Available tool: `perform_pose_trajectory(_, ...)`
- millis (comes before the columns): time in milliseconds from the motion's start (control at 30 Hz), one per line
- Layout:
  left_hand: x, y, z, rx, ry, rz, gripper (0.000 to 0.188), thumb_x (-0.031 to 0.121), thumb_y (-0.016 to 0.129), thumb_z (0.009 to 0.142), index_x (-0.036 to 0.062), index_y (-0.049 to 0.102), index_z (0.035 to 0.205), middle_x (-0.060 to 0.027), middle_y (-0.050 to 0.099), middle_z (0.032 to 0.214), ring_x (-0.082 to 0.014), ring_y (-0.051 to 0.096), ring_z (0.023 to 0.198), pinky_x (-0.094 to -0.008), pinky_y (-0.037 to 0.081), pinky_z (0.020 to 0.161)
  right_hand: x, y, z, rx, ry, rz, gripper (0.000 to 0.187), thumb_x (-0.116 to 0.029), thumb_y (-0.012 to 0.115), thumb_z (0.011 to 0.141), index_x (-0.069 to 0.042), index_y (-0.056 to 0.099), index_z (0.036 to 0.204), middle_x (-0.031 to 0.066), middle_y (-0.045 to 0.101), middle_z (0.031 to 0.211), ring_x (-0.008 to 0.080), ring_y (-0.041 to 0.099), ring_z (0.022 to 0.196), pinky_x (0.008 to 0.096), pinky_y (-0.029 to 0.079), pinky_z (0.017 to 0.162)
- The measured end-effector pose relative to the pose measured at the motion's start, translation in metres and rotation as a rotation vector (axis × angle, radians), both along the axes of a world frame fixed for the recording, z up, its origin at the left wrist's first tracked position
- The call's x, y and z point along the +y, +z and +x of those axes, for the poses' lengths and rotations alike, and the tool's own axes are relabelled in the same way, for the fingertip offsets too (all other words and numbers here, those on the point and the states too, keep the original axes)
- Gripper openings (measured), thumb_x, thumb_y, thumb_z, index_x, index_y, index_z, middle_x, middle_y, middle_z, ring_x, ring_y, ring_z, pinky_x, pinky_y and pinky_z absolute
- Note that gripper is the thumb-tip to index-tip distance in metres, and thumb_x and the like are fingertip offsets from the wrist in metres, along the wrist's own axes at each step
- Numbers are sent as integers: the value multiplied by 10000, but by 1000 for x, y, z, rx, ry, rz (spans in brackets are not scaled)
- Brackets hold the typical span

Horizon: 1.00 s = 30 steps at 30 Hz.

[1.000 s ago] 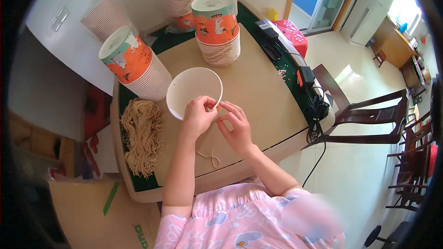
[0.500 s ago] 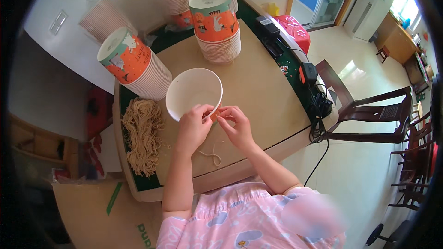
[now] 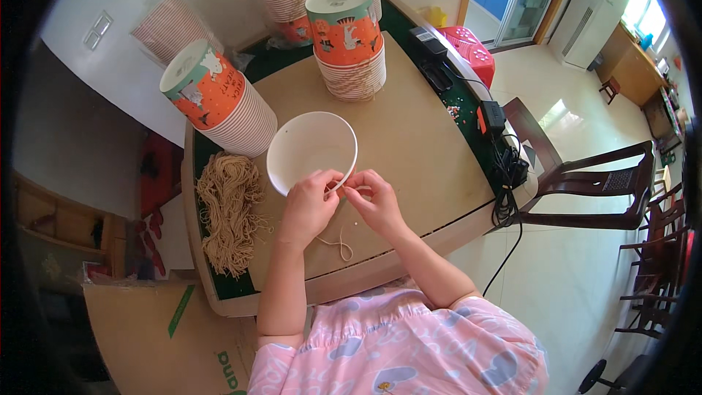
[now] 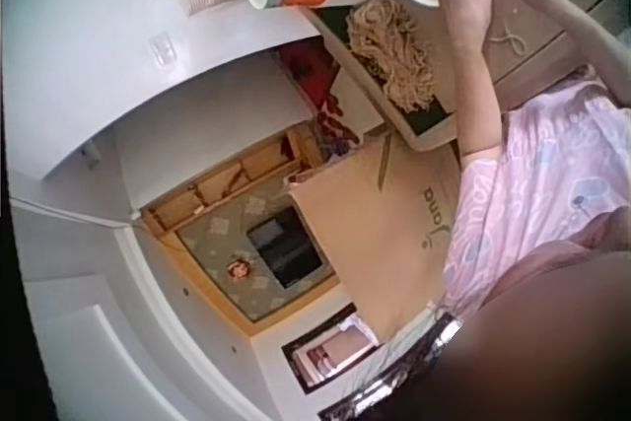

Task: Tying thin strings to the edges of paper bowls.

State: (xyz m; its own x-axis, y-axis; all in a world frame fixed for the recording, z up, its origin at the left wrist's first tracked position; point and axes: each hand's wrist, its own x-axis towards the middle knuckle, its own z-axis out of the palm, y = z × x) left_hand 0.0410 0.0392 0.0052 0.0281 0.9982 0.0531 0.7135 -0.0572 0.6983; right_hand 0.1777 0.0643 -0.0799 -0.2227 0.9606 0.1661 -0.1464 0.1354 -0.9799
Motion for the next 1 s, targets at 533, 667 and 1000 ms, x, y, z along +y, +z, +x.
perform_pose_trajectory(533,0,-4,-5,-5,-25,18,189,26,601,810,26,637,996,-149,648,876,-292,645,795,-387,509,718,5,2,2,-40,70,-102,121,-104,667,862,3,612,877,50,631,861,110,610,806,258,507,725)
perform_pose_trajectory(667,6,-10,-17,-143,-22,-99,199,24,586,872,-25,637,1058,-98,678,856,-131,651,773,-270,531,677,6,-5,3,-51,115,-168,115,-95,638,902,15,603,910,37,663,827,73,600,764,215,482,705)
perform_pose_trajectory(1000,7,-10,-17,-117,-29,-88,100,75,587,842,8,647,887,-125,678,768,-246,664,680,-359,506,641,1,7,2,-48,127,-140,122,-86,616,914,30,604,951,69,676,860,117,640,797,245,509,712)
